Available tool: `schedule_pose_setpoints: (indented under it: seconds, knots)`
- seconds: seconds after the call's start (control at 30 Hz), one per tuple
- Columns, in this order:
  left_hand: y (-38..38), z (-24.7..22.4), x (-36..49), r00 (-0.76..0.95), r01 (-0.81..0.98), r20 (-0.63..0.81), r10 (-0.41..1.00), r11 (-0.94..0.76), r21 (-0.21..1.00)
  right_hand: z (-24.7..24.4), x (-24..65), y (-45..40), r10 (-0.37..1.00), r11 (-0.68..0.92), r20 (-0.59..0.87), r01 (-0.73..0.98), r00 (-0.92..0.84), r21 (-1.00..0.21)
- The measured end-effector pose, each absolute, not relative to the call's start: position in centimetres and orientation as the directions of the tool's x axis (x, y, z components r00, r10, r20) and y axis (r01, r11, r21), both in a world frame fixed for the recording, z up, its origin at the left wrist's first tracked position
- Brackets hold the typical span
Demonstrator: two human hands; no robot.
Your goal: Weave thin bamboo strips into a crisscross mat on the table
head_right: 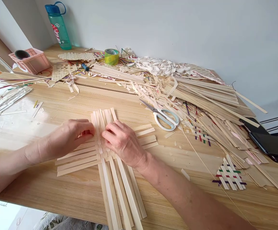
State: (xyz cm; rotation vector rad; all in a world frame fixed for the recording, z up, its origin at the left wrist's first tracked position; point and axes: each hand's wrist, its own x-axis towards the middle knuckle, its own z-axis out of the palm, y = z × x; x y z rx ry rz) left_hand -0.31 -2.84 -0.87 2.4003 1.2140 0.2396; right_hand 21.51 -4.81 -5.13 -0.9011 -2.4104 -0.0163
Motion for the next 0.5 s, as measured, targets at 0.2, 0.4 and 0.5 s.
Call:
schedule_pose_setpoints:
  seconds: [0.2,0.4,0.5]
  knots:
    - [-2.52,-0.68,-0.36,0.598,0.724,-0.113,0.794,-0.474,0.501,-5.26,21.66,-4.91,0.57,0.794,0.556,0.579,-0.605,-0.184]
    - [-2.63,-0.94,-0.29,0.571,0.713,-0.037,0.82,-0.473,0.518,-5.42,21.37,-4.75,0.584,0.78,0.561,0.597,-0.587,-0.186]
    - [-2.77,-0.82,0.03,0.535,0.743,-0.067,0.842,-0.432,0.511,-5.34,21.27,-4.76,0.611,0.755,0.544,0.629,-0.575,-0.184]
